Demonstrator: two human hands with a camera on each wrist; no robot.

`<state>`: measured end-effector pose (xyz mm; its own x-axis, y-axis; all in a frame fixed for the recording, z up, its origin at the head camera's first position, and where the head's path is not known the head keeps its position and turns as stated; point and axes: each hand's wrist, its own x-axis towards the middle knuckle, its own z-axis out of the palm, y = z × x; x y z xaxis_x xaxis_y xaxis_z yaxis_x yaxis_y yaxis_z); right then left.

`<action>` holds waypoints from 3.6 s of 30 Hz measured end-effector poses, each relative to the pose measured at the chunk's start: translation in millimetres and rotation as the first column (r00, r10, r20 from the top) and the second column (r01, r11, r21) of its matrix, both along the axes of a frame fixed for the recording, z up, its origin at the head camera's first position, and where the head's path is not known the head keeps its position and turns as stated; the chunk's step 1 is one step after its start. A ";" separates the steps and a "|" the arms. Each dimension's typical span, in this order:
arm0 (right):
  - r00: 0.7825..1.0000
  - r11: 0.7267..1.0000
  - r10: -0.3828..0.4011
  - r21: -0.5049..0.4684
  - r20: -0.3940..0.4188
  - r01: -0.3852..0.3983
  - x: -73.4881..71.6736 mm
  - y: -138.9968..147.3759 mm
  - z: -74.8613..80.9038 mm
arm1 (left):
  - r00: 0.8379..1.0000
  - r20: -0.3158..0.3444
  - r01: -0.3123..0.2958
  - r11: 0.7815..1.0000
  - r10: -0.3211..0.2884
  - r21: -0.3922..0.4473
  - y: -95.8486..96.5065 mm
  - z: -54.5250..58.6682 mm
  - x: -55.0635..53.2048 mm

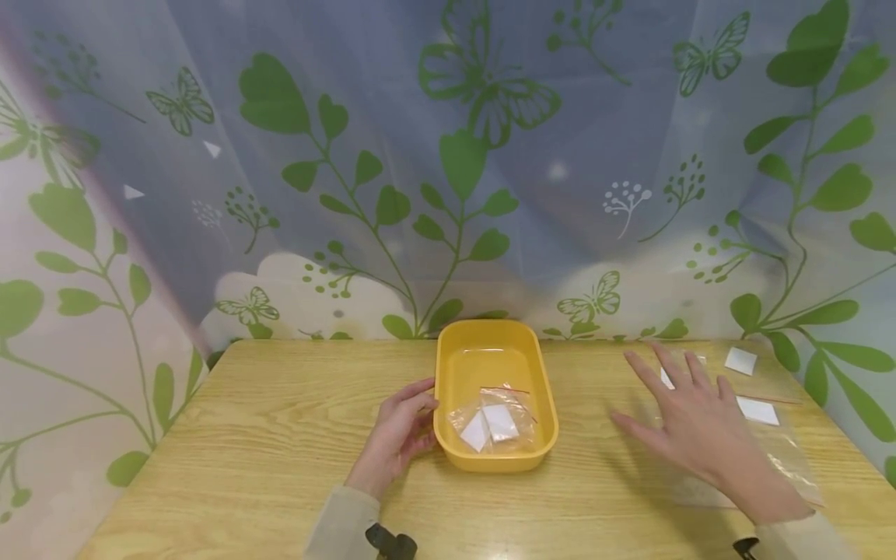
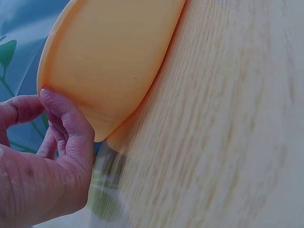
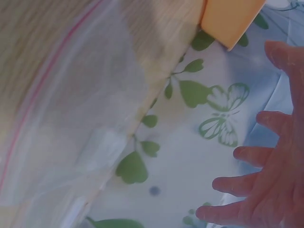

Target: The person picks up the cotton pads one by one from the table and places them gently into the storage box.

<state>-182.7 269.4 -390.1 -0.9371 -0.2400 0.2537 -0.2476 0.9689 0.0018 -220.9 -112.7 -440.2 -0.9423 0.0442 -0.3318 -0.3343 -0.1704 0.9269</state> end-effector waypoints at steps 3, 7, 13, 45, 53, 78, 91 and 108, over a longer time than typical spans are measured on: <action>1.000 1.000 -0.015 -0.011 -0.003 0.015 -0.3 9.7 -4.5 | 1.000 0.008 -0.006 1.000 0.006 0.012 0.1 -0.3 -0.5; 0.999 0.999 -0.039 -0.036 0.003 0.039 0.0 21.8 -9.9 | 1.000 0.017 -0.013 1.000 0.013 0.026 0.3 -0.5 -1.0; 0.997 0.996 -0.070 -0.060 0.044 0.072 1.7 35.4 -16.1 | 1.000 0.018 -0.009 0.999 0.009 0.033 0.1 -1.7 -1.9; 0.989 1.000 -0.018 -0.009 0.146 0.019 -4.5 57.4 -43.3 | 1.000 0.004 0.003 1.000 -0.003 0.027 0.0 1.7 -0.3; 0.994 0.999 0.009 -0.050 0.108 -0.004 -2.3 53.3 -44.1 | 1.000 0.001 0.000 0.999 0.000 0.042 1.2 1.0 0.3; 0.964 0.991 0.130 0.013 -0.231 -0.130 7.6 27.3 -22.5 | 1.000 0.001 -0.008 0.999 0.008 0.052 0.0 1.3 2.9; 0.945 0.985 0.167 -0.001 -0.282 -0.174 6.3 21.7 -16.3 | 1.000 0.007 -0.011 0.999 0.010 0.048 -0.2 0.9 1.9; 0.886 0.955 0.270 -0.009 -0.377 -0.296 -2.7 0.9 0.9 | 1.000 0.008 -0.017 0.999 0.017 0.044 1.0 3.8 3.4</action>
